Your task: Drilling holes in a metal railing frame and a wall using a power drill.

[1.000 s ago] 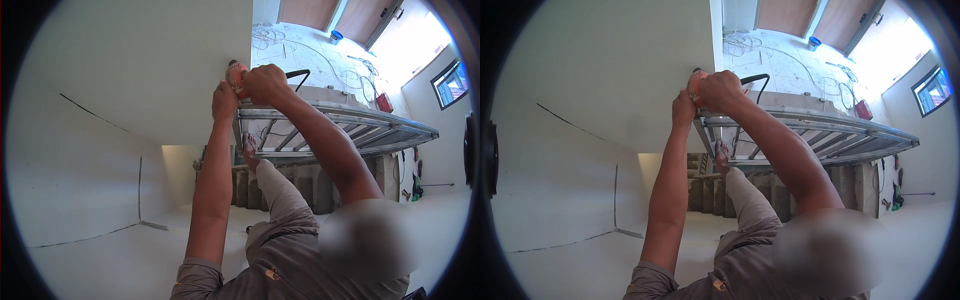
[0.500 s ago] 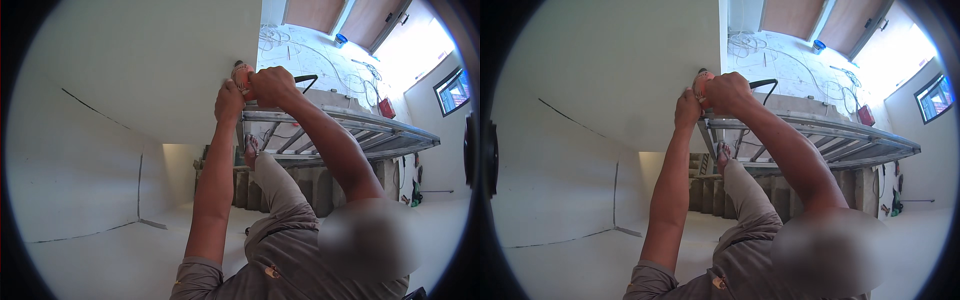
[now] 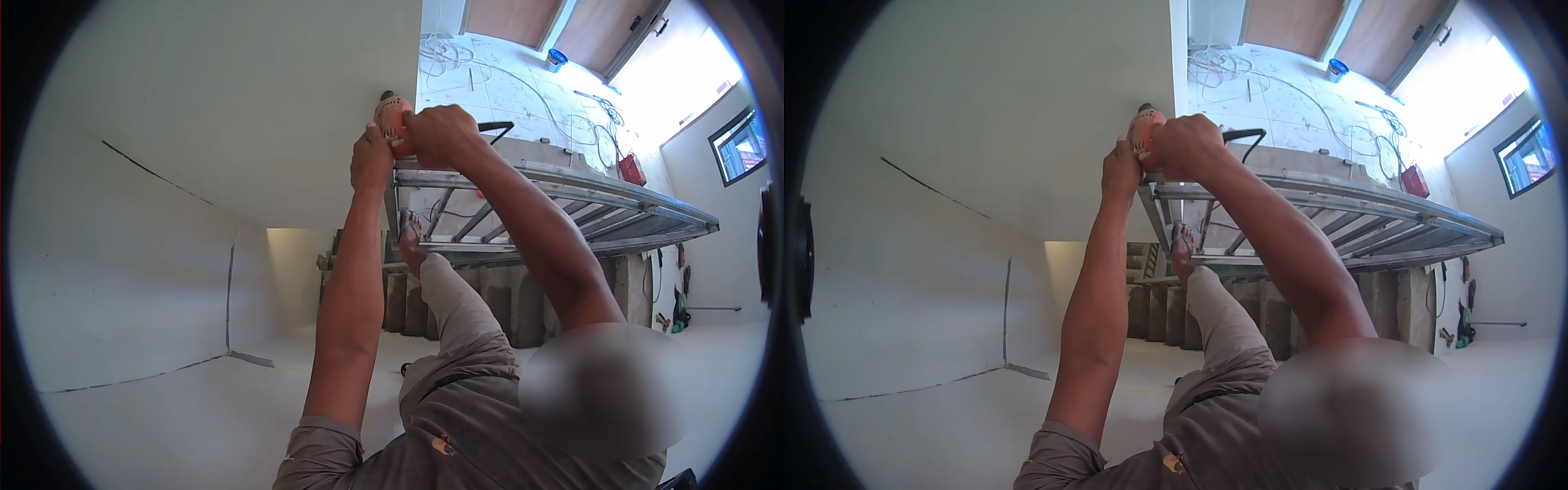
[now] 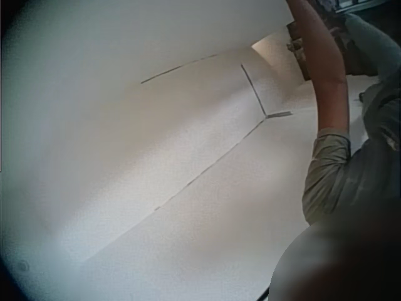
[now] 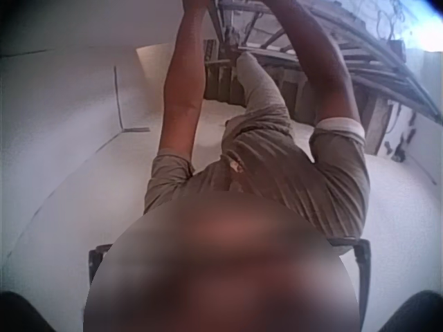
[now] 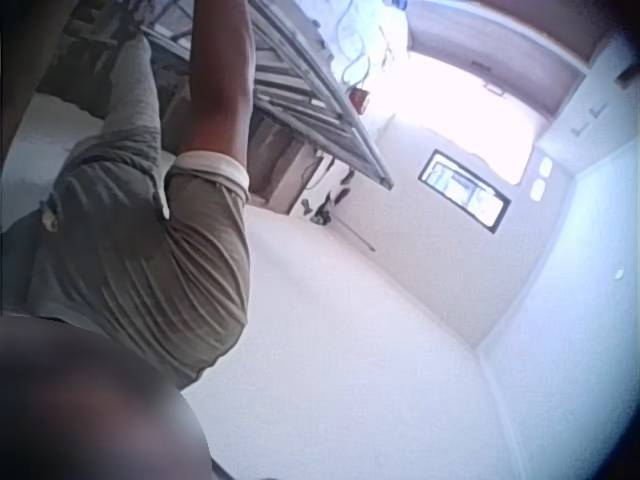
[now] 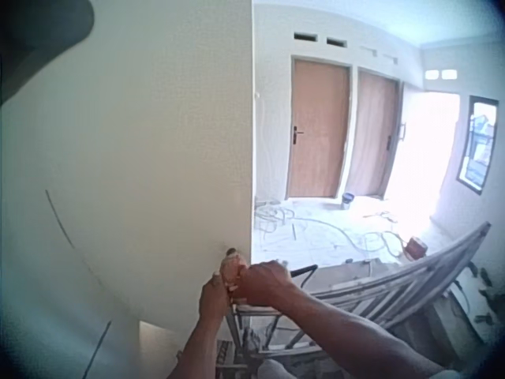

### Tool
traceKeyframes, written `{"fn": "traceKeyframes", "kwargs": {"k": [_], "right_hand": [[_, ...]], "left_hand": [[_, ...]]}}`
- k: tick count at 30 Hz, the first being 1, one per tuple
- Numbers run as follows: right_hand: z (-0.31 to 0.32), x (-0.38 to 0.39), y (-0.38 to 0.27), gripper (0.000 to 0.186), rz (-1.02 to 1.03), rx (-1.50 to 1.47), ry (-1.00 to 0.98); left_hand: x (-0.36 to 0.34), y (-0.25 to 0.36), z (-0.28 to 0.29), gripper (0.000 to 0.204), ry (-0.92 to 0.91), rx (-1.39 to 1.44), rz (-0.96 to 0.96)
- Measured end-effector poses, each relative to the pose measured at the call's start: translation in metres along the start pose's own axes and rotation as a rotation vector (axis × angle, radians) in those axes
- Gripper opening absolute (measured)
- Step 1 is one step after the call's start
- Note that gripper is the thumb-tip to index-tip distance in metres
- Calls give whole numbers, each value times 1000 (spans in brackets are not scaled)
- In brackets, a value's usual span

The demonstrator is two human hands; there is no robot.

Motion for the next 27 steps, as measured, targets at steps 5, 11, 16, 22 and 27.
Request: {"fn": "traceKeyframes", "kwargs": {"k": [5,11,16,22,27], "right_hand": [[-13,9,2,56,-11,-98,46],[-11,6,8,39,-16,-123,116],[-2,8,10,24,-28,-116,133],[-4,8,9,26,-14,-121,133],[-5,9,9,30,-25,-92,119]], "left_hand": [[20,8,3,71,35,-131,22],[33,39,9,65,100,-307,7],[32,45,9,62,84,-326,6],[33,46,11,64,103,-365,-7],[33,44,9,65,74,-357,10]]}}
Point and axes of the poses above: each hand's wrist, its own x-axis away from the middle knuckle, its own z-axis out of the back of the hand, y = z × x, the point moved 10 cm from there along -x, towards the middle knuckle, and after that the axes turned 10 degrees about -y, right-handed, at the moved point
